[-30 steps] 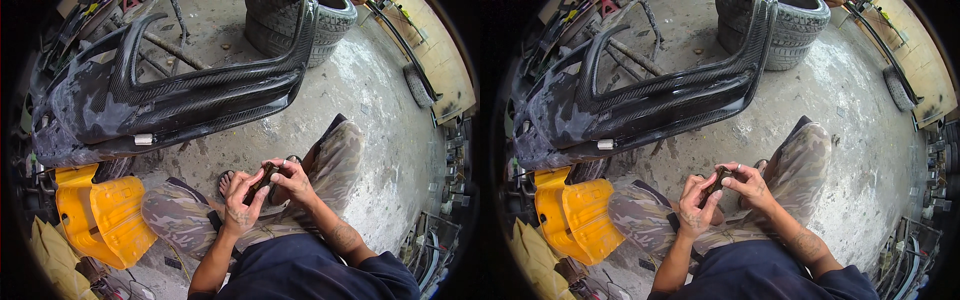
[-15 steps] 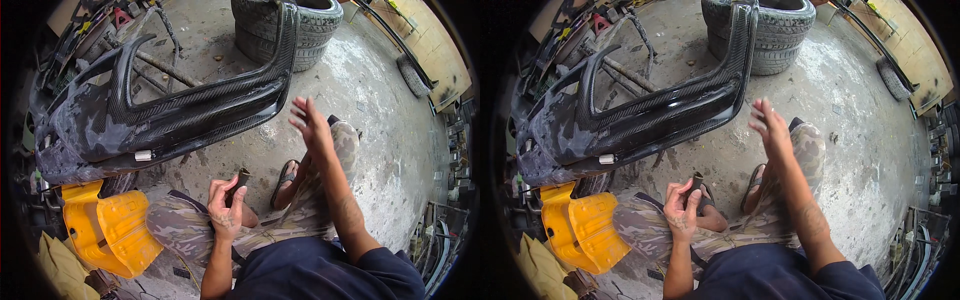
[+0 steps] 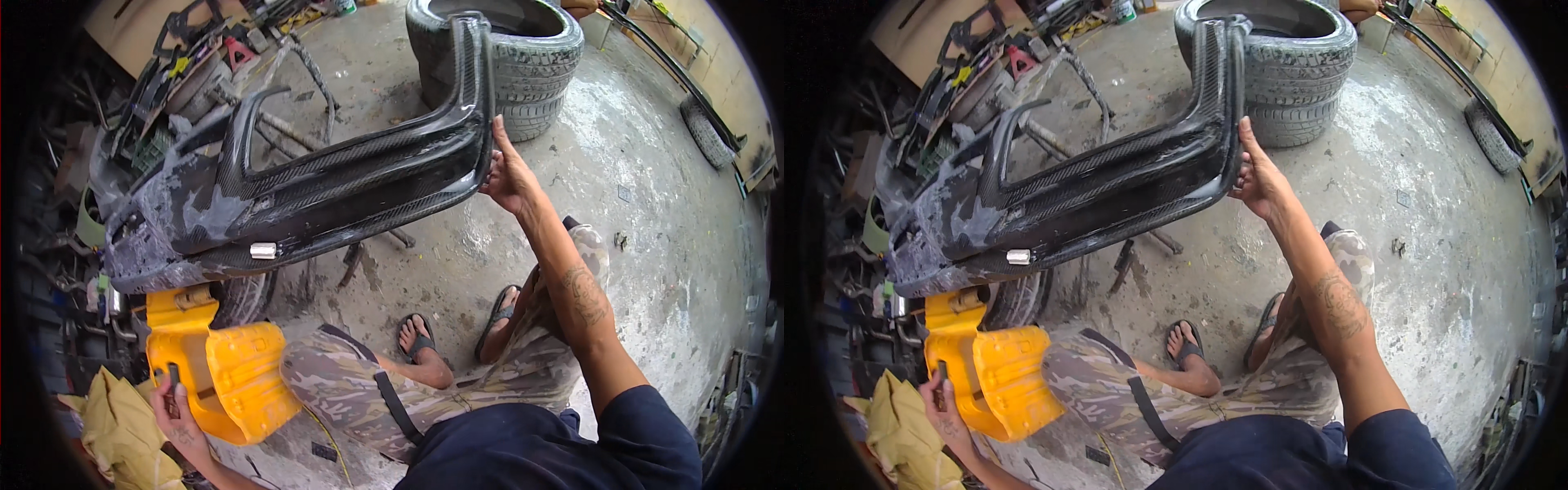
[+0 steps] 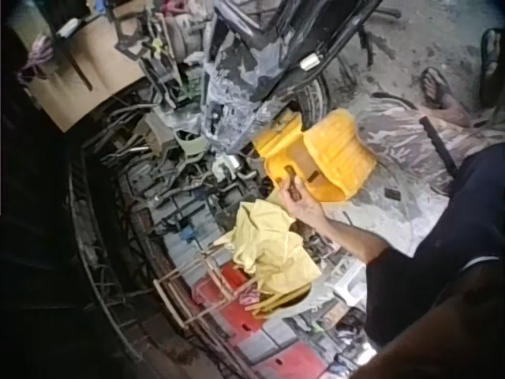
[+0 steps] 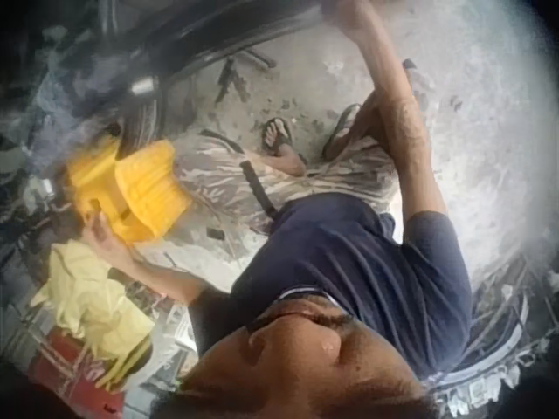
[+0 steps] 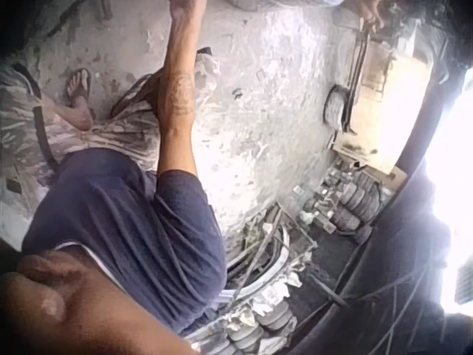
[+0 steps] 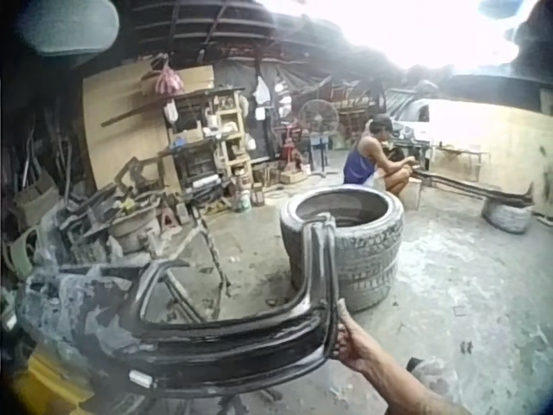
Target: The recorder uses a tool and abrasive pad to sand and refine the edges of a carbon fiber automotive body part.
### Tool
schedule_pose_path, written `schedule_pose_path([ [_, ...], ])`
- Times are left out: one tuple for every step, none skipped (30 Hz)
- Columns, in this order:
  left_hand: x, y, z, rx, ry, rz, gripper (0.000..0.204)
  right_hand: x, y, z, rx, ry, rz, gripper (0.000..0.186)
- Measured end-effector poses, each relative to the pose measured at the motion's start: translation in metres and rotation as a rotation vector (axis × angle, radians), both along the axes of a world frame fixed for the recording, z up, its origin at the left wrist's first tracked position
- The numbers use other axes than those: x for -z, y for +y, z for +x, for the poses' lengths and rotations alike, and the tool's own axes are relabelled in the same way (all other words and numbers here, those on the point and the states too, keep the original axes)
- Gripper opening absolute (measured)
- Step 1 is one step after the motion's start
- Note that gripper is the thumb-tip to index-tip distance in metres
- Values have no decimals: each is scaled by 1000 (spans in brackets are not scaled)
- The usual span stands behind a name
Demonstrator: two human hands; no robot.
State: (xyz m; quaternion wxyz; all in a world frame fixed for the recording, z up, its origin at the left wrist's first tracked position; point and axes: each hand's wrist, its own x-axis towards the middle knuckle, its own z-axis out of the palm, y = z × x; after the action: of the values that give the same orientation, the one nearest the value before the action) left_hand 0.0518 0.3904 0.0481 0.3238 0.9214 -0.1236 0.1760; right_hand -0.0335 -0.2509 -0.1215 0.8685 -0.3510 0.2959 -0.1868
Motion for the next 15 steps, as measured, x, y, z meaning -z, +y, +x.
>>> schedule_pose_path([
  [16, 34, 14, -36, 105, 171, 21, 2, -2, 3, 0, 51, -9, 70],
  [36, 61, 28, 83, 183, 251, 22, 1, -4, 6, -1, 101, -15, 69],
  [51, 90, 36, 189, 246, 341, 23, -7, -1, 8, 4, 59, -14, 69],
  [74, 128, 49, 232, 310, 414, 25, -13, 6, 14, -42, 44, -55, 72],
  [92, 150, 61, 274, 380, 485, 27, -19, 11, 19, -86, 34, -99, 75],
  [115, 125, 67, 380, 407, 329, 26, -22, 4, 12, -101, 50, -157, 79],
  [133, 91, 67, 493, 430, 176, 25, -10, -18, 6, -78, 165, -197, 97],
  [138, 68, 62, 505, 453, 85, 24, -24, -9, 0, -62, 140, -220, 119],
  [144, 54, 58, 488, 476, 31, 23, -21, -10, -5, -123, 82, -205, 124],
  [143, 41, 52, 465, 482, -20, 22, -21, -9, -8, -182, 17, -190, 131],
  [147, 26, 49, 451, 501, -80, 22, -17, -8, -11, -163, -1, -143, 117],
  [146, 23, 44, 419, 506, -125, 21, -27, 8, -12, -28, -29, -43, 59],
  [145, 21, 42, 398, 507, -170, 20, -20, 7, -12, -21, -57, -27, 54],
  [143, 22, 43, 382, 497, -201, 19, -14, 6, -13, -15, -82, -10, 51],
  [137, 30, 45, 350, 482, -212, 18, -11, 6, -15, -16, -83, 4, 51],
])
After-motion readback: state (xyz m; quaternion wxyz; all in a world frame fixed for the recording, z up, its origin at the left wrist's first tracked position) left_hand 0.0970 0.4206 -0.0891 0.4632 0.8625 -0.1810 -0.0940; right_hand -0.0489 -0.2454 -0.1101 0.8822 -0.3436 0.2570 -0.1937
